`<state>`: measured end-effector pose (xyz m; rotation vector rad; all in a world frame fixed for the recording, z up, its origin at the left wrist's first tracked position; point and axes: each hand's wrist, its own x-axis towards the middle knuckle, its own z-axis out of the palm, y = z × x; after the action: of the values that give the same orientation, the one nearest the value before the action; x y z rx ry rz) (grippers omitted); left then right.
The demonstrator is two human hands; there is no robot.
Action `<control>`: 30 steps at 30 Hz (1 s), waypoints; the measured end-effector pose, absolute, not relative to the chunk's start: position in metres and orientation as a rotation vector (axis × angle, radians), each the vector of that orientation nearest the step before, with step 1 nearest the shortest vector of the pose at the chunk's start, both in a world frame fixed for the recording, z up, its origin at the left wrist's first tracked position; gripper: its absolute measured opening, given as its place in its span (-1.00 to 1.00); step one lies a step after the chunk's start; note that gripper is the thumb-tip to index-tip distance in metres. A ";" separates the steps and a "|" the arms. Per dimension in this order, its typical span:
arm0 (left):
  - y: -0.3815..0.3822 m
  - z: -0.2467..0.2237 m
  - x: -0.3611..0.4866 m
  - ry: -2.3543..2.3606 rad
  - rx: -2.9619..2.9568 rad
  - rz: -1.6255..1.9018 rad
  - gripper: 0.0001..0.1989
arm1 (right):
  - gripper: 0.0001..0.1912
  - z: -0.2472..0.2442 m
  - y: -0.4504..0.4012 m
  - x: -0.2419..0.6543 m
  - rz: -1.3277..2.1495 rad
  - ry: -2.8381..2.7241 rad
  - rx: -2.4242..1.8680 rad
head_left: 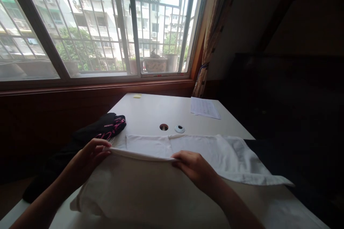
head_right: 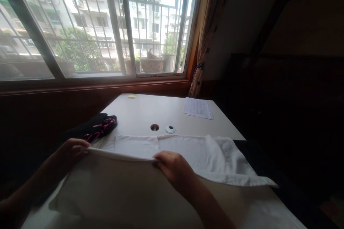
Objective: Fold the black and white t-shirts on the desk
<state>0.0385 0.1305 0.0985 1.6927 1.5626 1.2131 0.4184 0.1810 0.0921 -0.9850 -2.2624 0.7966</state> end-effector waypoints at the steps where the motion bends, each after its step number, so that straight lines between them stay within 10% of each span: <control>1: 0.134 0.098 0.037 1.536 1.672 1.187 -0.62 | -0.87 0.095 0.186 0.418 0.850 -2.245 -1.001; 30: 0.266 0.018 0.020 1.640 1.590 0.966 -0.46 | -0.79 0.044 0.328 0.393 1.019 -2.292 -1.247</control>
<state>0.0205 0.2663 0.0185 1.5895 1.6395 0.9657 0.3927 0.3285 0.0443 -1.2470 -2.2921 1.0195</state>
